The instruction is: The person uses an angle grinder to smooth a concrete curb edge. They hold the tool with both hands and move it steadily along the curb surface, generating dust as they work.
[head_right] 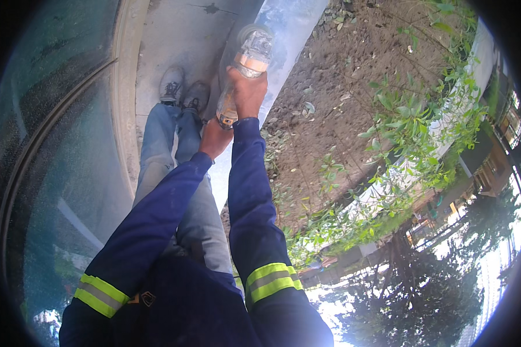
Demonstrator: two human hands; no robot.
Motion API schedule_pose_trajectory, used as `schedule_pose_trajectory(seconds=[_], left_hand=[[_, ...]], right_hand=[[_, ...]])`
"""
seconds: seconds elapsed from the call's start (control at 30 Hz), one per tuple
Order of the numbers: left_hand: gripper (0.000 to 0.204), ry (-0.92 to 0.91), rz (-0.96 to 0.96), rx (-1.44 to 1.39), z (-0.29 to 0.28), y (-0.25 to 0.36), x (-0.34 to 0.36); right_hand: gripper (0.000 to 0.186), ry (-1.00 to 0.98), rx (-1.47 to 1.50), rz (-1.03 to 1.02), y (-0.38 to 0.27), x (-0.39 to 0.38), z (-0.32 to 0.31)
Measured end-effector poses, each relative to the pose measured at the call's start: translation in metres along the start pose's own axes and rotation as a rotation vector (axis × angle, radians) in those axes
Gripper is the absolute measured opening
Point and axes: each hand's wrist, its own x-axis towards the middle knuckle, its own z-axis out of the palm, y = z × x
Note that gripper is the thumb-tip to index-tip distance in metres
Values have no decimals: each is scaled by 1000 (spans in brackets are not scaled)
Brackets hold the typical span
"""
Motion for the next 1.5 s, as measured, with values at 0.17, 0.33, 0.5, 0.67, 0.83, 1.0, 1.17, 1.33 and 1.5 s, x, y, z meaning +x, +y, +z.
schedule_pose_trajectory(seconds=[0.17,0.33,0.5,0.67,0.83,1.0,1.17,1.33,1.5], left_hand=[[26,39,53,-53,-2,0,-10],[29,40,65,23,-12,-12,-17],[30,21,13,15,-7,-9,-16],[31,1,5,1,-7,8,-2],[42,-119,-114,140,-6,14,4],[45,-114,-79,140,2,0,-7],[41,-31,-48,93,8,-8,-10],[33,8,11,32,3,11,-2],[31,4,48,13,2,6,9]], right_hand=[[50,-32,16,-27,-2,-11,0],[51,-13,70,27,0,-28,3],[52,-48,64,-8,-7,-24,1],[50,-24,71,-11,-14,-5,2],[48,8,134,28,-11,1,-10],[49,61,133,36,2,-9,-24],[50,-12,124,35,-1,-15,-20],[53,-13,57,0,-5,0,-9],[53,4,102,-8,-14,4,-4]])
